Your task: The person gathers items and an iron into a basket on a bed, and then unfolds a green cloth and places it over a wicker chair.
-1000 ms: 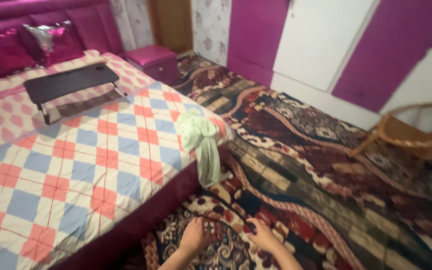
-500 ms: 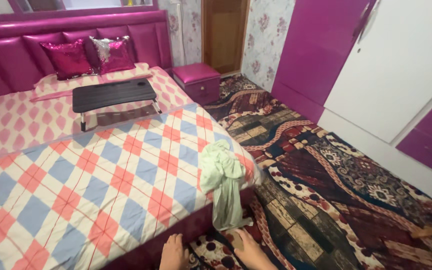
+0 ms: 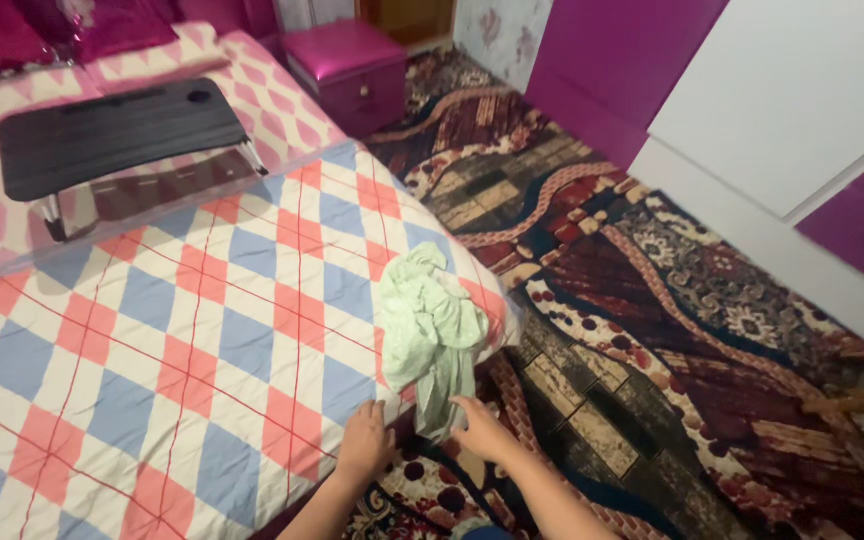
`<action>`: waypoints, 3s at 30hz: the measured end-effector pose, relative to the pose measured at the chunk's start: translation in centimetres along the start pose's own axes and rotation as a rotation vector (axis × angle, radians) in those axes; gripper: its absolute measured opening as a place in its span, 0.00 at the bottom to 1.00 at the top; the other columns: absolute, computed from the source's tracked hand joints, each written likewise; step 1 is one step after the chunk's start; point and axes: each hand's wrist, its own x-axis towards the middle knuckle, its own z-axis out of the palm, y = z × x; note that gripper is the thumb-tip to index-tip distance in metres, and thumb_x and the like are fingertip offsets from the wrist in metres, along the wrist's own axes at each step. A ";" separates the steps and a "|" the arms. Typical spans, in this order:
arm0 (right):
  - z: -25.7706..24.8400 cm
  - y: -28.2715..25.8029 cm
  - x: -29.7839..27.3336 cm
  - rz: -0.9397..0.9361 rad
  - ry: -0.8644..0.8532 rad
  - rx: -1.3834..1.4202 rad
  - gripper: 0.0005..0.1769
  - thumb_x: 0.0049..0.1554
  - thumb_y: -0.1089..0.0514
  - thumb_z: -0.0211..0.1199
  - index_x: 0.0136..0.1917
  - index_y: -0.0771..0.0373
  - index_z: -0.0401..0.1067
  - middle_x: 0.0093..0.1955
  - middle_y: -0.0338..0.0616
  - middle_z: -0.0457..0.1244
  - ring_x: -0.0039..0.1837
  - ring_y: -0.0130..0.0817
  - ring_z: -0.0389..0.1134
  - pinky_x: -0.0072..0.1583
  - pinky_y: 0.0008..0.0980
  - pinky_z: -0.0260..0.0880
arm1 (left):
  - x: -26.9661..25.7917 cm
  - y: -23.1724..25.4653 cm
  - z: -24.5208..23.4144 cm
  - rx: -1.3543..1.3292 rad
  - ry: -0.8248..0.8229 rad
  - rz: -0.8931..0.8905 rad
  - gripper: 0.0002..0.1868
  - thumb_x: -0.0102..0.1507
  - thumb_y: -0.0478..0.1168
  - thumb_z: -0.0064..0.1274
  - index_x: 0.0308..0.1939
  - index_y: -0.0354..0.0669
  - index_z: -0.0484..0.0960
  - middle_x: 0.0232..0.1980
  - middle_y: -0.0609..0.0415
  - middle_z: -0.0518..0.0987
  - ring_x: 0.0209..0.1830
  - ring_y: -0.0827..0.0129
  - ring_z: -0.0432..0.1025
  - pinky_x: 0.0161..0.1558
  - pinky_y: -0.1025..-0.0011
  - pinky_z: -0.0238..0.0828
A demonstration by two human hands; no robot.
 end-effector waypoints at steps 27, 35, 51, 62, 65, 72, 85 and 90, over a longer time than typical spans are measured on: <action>-0.6 1.1 24.9 0.032 0.009 0.581 0.11 0.54 0.55 0.66 0.49 0.62 0.73 0.47 0.41 0.64 0.53 0.33 0.65 0.56 0.31 0.65 | 3.8 -2.3 -1.1 -0.150 -0.128 -0.435 0.49 0.50 0.38 0.64 0.74 0.42 0.58 0.62 0.34 0.70 0.58 0.38 0.69 0.58 0.53 0.69; -20.5 -16.2 15.6 -0.268 -0.039 0.781 0.28 0.57 0.52 0.70 0.66 0.63 0.65 0.61 0.40 0.60 0.63 0.32 0.62 0.64 0.33 0.64 | 23.2 6.5 -1.2 -0.841 0.124 0.079 0.31 0.66 0.49 0.55 0.71 0.40 0.72 0.66 0.44 0.78 0.65 0.59 0.73 0.67 0.65 0.69; -33.8 -10.5 -7.3 0.390 0.606 -0.009 0.22 0.59 0.42 0.70 0.49 0.65 0.83 0.39 0.57 0.71 0.39 0.34 0.67 0.45 0.39 0.69 | 33.9 29.5 -17.4 -1.610 -0.383 0.004 0.22 0.61 0.40 0.51 0.59 0.38 0.76 0.51 0.48 0.81 0.46 0.61 0.78 0.49 0.63 0.77; -34.9 -12.2 -8.7 0.070 0.778 0.151 0.54 0.50 0.56 0.76 0.78 0.63 0.45 0.73 0.50 0.53 0.63 0.38 0.68 0.62 0.37 0.70 | 30.3 44.9 -17.3 -1.262 -0.775 0.060 0.27 0.58 0.35 0.56 0.61 0.35 0.70 0.53 0.43 0.82 0.49 0.59 0.80 0.48 0.63 0.79; -37.6 -10.0 -8.3 0.224 0.969 0.251 0.33 0.53 0.58 0.69 0.71 0.66 0.67 0.61 0.59 0.70 0.59 0.41 0.72 0.57 0.38 0.72 | 30.4 47.4 -18.2 -1.008 -0.739 0.345 0.33 0.56 0.39 0.64 0.63 0.31 0.72 0.56 0.40 0.83 0.51 0.62 0.80 0.53 0.67 0.77; -51.2 -5.7 -11.4 0.098 1.122 0.102 0.25 0.52 0.61 0.70 0.63 0.64 0.70 0.60 0.51 0.70 0.62 0.38 0.71 0.60 0.35 0.72 | 32.6 48.5 -4.7 -0.740 -0.065 1.188 0.45 0.47 0.31 0.69 0.67 0.28 0.67 0.64 0.31 0.73 0.67 0.43 0.66 0.66 0.52 0.62; -62.6 12.8 -27.9 0.556 1.005 -0.246 0.19 0.56 0.55 0.69 0.60 0.59 0.78 0.60 0.52 0.71 0.60 0.45 0.73 0.62 0.40 0.72 | 46.9 54.5 -3.6 -0.444 0.102 0.476 0.16 0.54 0.37 0.58 0.45 0.35 0.88 0.31 0.36 0.82 0.32 0.54 0.79 0.40 0.58 0.76; -62.5 10.9 -29.0 0.505 1.032 -0.123 0.20 0.53 0.54 0.69 0.59 0.57 0.77 0.58 0.42 0.71 0.55 0.37 0.73 0.55 0.36 0.73 | 49.4 59.3 -4.2 -0.461 -0.029 0.367 0.15 0.58 0.42 0.58 0.42 0.35 0.88 0.33 0.39 0.84 0.31 0.55 0.81 0.39 0.58 0.76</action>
